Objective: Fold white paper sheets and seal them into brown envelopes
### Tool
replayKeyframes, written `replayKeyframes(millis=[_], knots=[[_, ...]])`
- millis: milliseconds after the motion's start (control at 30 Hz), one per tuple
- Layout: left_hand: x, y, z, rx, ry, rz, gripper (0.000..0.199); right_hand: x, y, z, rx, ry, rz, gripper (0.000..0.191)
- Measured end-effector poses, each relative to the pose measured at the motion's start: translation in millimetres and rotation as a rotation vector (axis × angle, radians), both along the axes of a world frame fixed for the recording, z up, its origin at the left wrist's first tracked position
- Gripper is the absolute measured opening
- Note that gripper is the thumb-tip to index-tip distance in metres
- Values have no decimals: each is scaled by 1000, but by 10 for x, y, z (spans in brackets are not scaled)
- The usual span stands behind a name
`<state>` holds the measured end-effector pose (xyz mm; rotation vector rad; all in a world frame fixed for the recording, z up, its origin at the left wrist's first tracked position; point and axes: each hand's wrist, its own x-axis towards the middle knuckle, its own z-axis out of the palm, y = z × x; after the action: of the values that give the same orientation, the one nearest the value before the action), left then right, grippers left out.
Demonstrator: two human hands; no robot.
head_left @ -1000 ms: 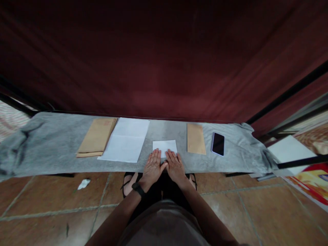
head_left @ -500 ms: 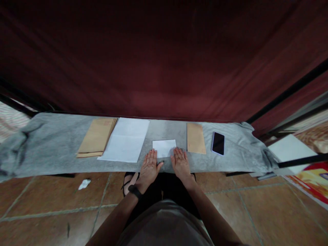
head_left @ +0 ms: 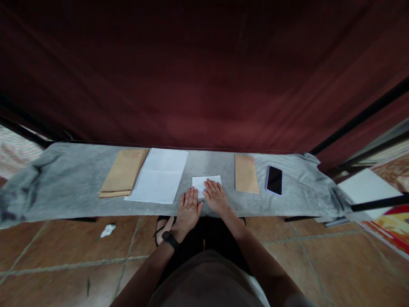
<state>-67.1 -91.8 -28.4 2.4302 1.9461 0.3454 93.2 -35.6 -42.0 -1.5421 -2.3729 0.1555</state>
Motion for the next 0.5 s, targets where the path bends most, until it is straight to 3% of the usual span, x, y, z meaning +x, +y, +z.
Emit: replayKeyframes(millis=[300,500], knots=[[340,445,39,-87,-67,-50,65,87,14,-24,-6,-87,28,58],[305,586,-56,-113,-55,-20,72,71,32,-49,31,-59,-24,53]])
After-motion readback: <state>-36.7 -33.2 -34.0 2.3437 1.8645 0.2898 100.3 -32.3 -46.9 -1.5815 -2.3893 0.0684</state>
